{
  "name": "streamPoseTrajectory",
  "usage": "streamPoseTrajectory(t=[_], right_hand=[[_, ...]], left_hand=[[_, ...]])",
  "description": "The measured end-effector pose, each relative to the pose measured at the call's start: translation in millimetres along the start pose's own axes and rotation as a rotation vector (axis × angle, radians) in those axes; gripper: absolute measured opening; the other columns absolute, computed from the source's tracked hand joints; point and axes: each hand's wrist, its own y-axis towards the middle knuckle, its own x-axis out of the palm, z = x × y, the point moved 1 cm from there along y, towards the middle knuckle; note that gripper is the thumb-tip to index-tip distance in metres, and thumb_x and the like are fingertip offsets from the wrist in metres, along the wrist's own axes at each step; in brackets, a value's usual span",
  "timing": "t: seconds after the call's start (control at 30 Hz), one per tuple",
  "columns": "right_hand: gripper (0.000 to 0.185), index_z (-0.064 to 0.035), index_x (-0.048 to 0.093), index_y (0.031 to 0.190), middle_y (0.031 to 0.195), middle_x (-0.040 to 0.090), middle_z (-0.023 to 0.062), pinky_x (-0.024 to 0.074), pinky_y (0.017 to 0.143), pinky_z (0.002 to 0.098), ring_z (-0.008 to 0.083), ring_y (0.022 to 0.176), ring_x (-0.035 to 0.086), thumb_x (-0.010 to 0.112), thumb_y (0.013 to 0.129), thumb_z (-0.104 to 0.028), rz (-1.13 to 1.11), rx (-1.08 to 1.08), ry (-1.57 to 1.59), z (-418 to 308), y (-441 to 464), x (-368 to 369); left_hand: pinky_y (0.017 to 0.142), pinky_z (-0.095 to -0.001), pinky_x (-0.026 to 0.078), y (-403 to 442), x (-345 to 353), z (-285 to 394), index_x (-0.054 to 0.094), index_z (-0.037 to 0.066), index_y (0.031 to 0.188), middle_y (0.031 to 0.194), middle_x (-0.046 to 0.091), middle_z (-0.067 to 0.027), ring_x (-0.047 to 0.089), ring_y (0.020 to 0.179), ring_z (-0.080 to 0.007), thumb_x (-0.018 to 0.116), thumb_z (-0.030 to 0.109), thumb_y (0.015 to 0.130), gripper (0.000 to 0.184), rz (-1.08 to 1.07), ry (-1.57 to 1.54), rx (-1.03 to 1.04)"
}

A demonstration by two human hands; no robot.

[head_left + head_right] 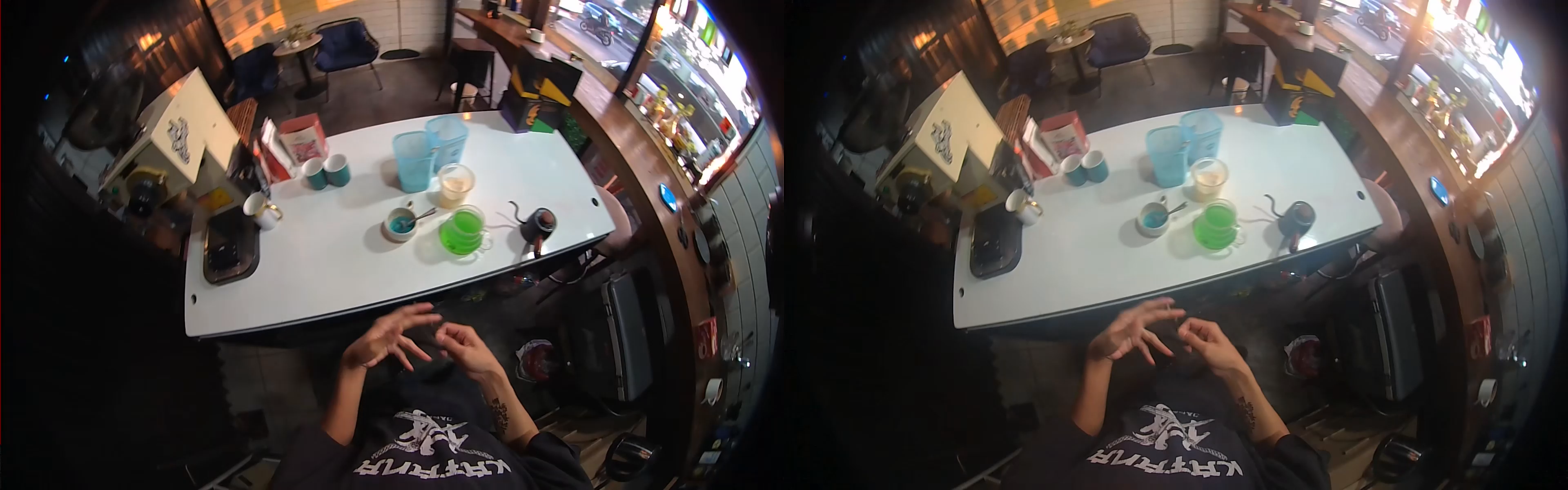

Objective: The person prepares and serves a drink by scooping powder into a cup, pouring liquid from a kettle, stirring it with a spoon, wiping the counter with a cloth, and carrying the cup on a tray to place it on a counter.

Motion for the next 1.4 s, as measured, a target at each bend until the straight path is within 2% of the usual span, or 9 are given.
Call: streamPoseTrajectory(t=[0.07,0.23,0.37,0.57,0.63,0.77,0.87,0.97,1.4], right_hand=[[0.017,-0.0045,0.060,0.086,0.077,0.059,-0.0033,0.0390,0.061,0.0207,0.0047,0.068,0.052,0.060,0.097,-0.017,0.050,-0.044,0.013,-5,12,9],[0.020,-0.0004,0.058,0.083,0.073,0.060,0.0041,0.0422,0.063,0.0249,0.0081,0.070,0.054,0.061,0.096,-0.015,0.167,-0.152,-0.075,-28,58,37],[0.020,0.0075,0.055,0.088,0.074,0.058,0.0181,0.0442,0.067,0.0385,0.0346,0.068,0.056,0.060,0.093,-0.011,0.476,-0.480,-0.815,-9,123,38],[0.016,0.0021,0.061,0.097,0.112,0.055,0.0262,0.0411,0.087,0.0520,0.0441,0.107,0.050,0.062,0.085,-0.008,0.564,-0.333,-1.164,34,178,12],[0.029,0.0032,0.059,0.109,0.116,0.052,0.0261,0.0388,0.092,0.0538,0.0430,0.110,0.049,0.063,0.085,-0.012,0.535,-0.481,-1.365,30,174,31],[0.056,0.0043,0.044,0.138,0.149,0.033,0.0274,0.0233,0.114,0.0558,0.0404,0.140,0.031,0.058,0.091,-0.022,0.414,-0.316,-1.609,57,159,33],[0.055,0.0017,0.039,0.142,0.153,0.030,0.0235,0.0183,0.116,0.0558,0.0370,0.143,0.028,0.054,0.092,-0.016,0.416,-0.242,-1.497,54,158,27],[0.058,0.0029,0.039,0.143,0.154,0.030,0.0217,0.0178,0.116,0.0574,0.0365,0.143,0.028,0.055,0.091,-0.017,0.487,-0.148,-1.640,43,164,20],[0.048,0.0001,0.049,0.136,0.150,0.039,0.0176,0.0246,0.114,0.0543,0.0366,0.139,0.036,0.055,0.093,-0.020,0.807,-0.203,-1.470,29,209,38]], left_hand=[[0.066,-0.0329,0.062,-30,-21,8,0.025,-0.001,0.148,0.144,0.042,-0.0270,0.071,0.087,-0.0319,0.055,0.044,0.096,0.074,0.248,0.027,0.111],[0.085,-0.0321,0.054,-68,-54,32,0.043,0.003,0.140,0.131,0.056,-0.0170,0.065,0.104,-0.0221,0.050,0.023,0.101,0.045,0.681,0.395,0.212],[0.095,-0.0329,0.047,-53,-79,40,0.051,0.001,0.133,0.127,0.061,-0.0129,0.057,0.118,-0.0182,0.055,0.013,0.099,0.036,0.884,0.609,0.360],[0.104,-0.0404,0.042,9,-139,52,0.053,0.004,0.132,0.129,0.059,-0.0143,0.056,0.122,-0.0263,0.062,0.012,0.093,0.040,0.774,0.843,0.293],[0.107,-0.0427,0.039,32,-164,53,0.045,0.005,0.138,0.138,0.051,-0.0178,0.049,0.128,-0.0322,0.070,0.017,0.088,0.058,0.693,0.984,0.224],[0.109,-0.0451,0.037,84,-203,48,0.031,0.008,0.148,0.144,0.042,-0.0209,0.042,0.133,-0.0362,0.079,0.028,0.078,0.088,0.505,1.165,0.186],[0.109,-0.0461,0.037,121,-216,40,0.015,0.008,0.154,0.145,0.040,-0.0229,0.040,0.134,-0.0390,0.088,0.037,0.064,0.120,0.342,1.182,0.175],[0.109,-0.0441,0.038,144,-212,45,0.017,0.008,0.154,0.141,0.046,-0.0231,0.045,0.131,-0.0379,0.088,0.037,0.064,0.118,0.271,1.084,0.047],[0.089,-0.0383,0.054,145,-229,70,0.035,0.001,0.145,0.112,0.068,-0.0156,0.068,0.102,-0.0286,0.090,0.022,0.061,0.103,0.186,1.132,0.258]])
